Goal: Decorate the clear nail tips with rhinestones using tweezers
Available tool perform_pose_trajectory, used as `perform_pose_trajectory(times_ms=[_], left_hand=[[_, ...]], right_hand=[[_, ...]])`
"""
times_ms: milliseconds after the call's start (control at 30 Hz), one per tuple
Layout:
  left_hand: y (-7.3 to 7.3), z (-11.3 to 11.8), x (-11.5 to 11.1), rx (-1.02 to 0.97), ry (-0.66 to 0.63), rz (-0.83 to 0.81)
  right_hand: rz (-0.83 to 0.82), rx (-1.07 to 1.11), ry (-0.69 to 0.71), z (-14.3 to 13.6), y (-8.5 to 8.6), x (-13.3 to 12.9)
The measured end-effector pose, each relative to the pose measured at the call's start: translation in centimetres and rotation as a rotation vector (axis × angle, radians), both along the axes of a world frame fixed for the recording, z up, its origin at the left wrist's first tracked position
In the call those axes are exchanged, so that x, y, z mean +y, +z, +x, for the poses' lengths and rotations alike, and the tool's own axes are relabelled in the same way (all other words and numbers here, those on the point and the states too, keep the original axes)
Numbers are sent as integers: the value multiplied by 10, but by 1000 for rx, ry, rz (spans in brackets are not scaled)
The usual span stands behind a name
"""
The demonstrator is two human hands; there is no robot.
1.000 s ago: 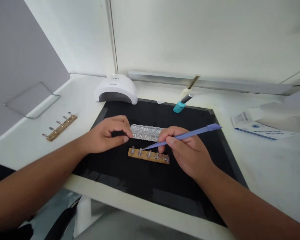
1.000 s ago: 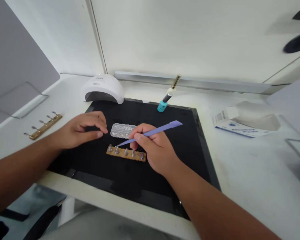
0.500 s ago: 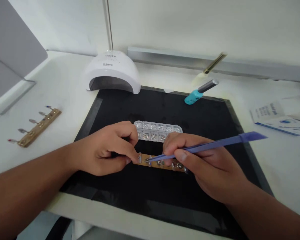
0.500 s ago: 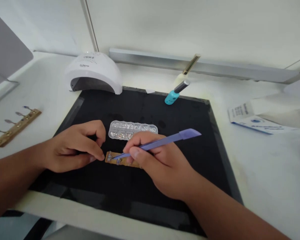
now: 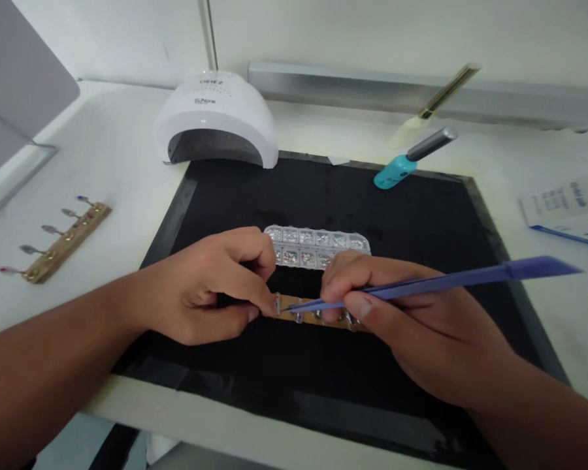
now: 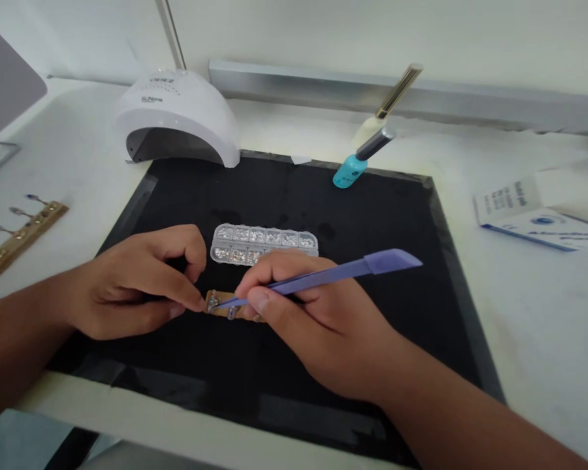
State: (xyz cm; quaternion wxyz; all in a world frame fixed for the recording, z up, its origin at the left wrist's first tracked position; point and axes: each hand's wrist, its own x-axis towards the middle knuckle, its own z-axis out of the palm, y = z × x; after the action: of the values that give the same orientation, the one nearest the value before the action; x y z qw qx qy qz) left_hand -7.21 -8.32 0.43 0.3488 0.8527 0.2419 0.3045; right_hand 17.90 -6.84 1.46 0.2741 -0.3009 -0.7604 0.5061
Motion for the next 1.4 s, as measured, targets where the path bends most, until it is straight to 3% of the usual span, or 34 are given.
perform_pose_trajectory(times_ms=[1167,1400], left_hand=[[-5,3,-1,-30,6,16],[-2,2,0,-19,13,46]], right_hand=[[80,16,20,2,-1,1],[172,19,46,5,-2,0]])
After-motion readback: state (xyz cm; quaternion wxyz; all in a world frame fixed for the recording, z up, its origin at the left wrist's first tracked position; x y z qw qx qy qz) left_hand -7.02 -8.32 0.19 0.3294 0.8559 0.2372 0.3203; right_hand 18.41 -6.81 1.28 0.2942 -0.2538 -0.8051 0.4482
